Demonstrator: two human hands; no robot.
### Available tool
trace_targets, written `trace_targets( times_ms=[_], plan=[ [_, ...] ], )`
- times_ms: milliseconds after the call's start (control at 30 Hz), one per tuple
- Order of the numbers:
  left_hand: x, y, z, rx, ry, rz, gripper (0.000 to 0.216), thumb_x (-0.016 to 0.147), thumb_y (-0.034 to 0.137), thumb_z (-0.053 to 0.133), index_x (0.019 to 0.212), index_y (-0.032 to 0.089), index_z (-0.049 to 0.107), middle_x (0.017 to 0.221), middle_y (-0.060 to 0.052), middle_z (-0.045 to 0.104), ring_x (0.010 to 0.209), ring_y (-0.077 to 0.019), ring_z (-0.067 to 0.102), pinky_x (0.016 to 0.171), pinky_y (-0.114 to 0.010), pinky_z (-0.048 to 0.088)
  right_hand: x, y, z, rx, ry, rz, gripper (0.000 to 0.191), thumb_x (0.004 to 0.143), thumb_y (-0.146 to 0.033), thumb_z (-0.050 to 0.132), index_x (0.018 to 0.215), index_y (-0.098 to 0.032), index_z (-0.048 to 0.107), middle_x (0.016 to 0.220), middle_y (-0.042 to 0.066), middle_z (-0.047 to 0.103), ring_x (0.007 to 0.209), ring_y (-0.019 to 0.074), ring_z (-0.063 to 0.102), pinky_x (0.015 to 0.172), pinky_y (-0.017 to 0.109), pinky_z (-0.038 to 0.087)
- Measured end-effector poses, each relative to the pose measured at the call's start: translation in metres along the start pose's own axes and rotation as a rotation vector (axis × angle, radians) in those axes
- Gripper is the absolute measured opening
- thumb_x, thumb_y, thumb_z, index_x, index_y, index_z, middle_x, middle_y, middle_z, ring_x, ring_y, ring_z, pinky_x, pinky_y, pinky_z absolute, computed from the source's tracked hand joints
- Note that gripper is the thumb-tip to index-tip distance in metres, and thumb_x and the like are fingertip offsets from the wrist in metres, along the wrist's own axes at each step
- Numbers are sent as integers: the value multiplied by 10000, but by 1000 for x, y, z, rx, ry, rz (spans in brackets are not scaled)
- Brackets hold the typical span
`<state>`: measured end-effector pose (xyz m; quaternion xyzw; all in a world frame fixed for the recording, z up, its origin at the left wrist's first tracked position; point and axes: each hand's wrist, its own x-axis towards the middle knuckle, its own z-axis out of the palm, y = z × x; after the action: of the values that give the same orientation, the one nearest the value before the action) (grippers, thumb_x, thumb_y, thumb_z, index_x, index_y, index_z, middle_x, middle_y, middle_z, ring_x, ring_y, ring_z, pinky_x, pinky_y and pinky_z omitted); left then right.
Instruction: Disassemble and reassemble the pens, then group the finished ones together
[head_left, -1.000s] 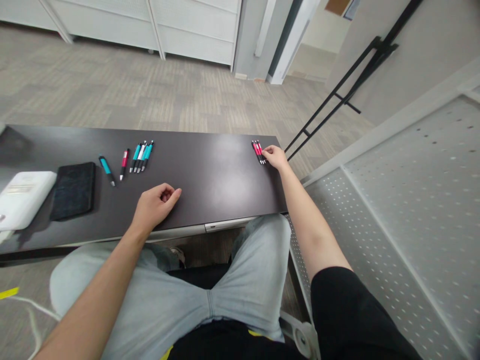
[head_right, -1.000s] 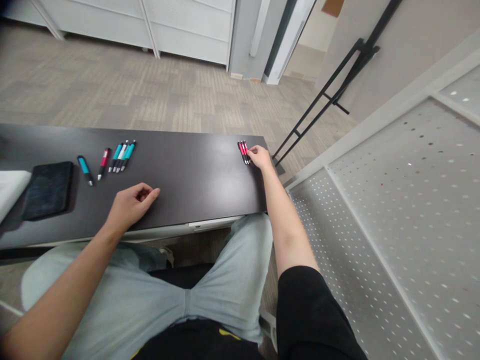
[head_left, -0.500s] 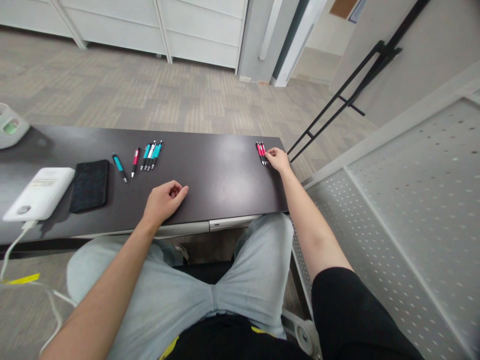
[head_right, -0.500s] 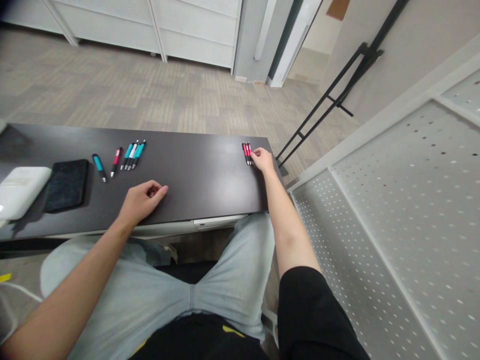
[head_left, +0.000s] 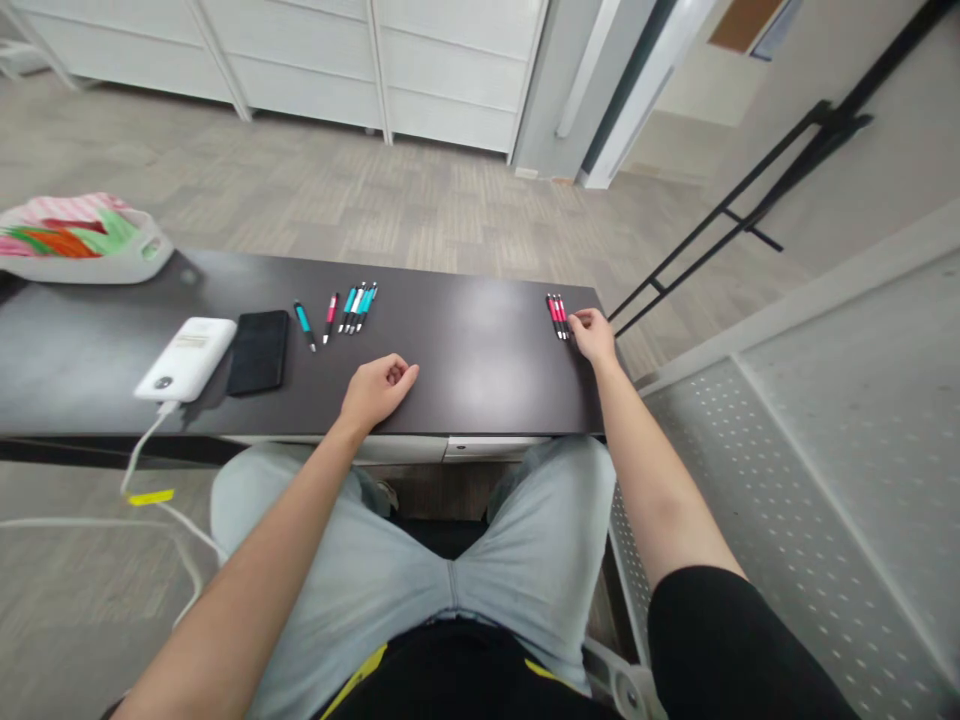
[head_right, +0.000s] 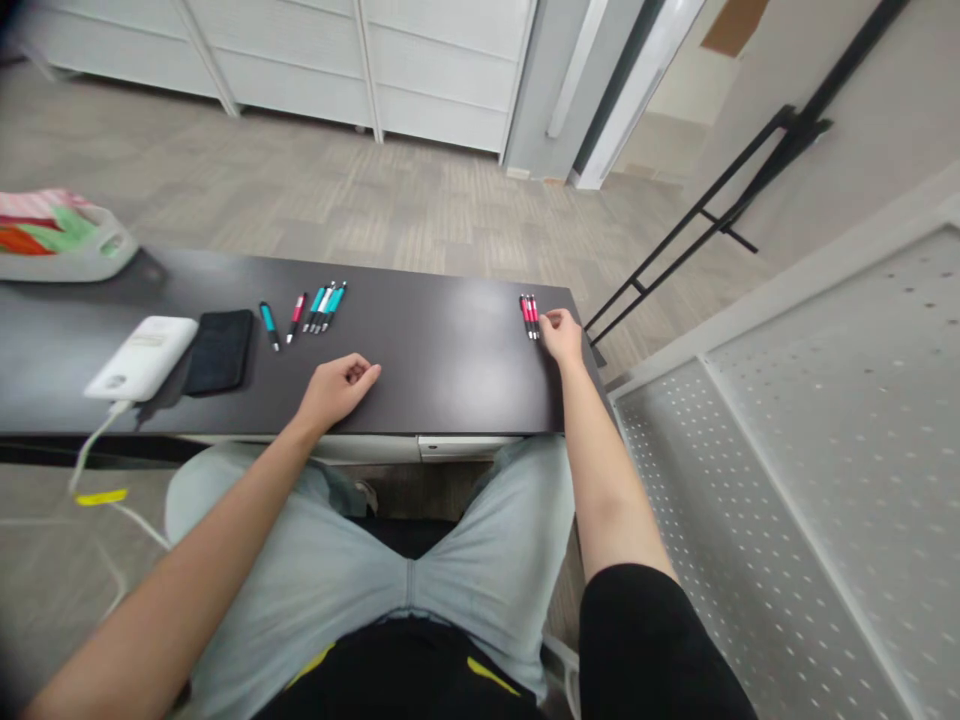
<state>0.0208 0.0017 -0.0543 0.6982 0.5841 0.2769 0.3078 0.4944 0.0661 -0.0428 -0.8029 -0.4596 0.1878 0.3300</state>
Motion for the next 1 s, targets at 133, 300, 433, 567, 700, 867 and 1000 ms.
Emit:
trace_targets(
  times_ms=[133,300,433,567,700,867,1000],
  plan=[
    [2,1,4,-53,-6,-37,220,1118,524,655,960,371,644,928,-53,806,910,-298,775,954,-452,648,-12,5,1,144,176,36,90,1023,-439,639,1056,-385,574,1134,148,889,1075,360,792,1035,484,634],
    [11,3,-5,-36,60,-90,161,1188,338,687,1315,298,777,1254,-142,894,1045,-283,845,1117,-462,694,-46,5,13,371,179,49,282,853,-566,695,1042,-400,568,977,136,792,1033,447,793,967,588,649],
    [27,-6,-39,233,182,-146,313,1252,276,617,1525,257,769,1503,-199,875,1517,-373,822,1350,-527,566,-87,-1,26,318,56,-79,336,817,-664,708,1039,-421,639,901,83,708,1001,431,801,1056,632,702],
    [54,-20,-82,400,230,-254,400,1273,268,536,1611,212,741,1671,-233,831,1644,-418,722,1393,-570,479,-99,-5,31,236,31,-136,334,828,-689,690,1037,-432,647,889,85,716,933,429,777,1097,661,715],
    [78,-29,-105,490,140,-344,456,1258,328,605,1667,177,737,1784,-280,760,1693,-453,684,1415,-572,451,-94,-5,32,223,39,-139,336,812,-690,715,1019,-433,654,864,78,715,882,428,757,1076,660,692],
    [92,-31,-113,609,76,-391,543,1252,291,573,1746,109,706,1885,-340,640,1661,-473,713,1440,-560,449,-94,-4,30,193,11,-136,338,810,-697,725,1014,-435,657,883,87,734,901,428,753,1046,626,670],
    [101,-30,-118,582,72,-425,621,1178,256,712,1792,161,702,1913,-337,603,1650,-512,729,1388,-570,523,-95,-4,31,202,4,-139,344,803,-709,724,1014,-446,656,882,91,737,884,435,751,1029,638,664]
  ],
)
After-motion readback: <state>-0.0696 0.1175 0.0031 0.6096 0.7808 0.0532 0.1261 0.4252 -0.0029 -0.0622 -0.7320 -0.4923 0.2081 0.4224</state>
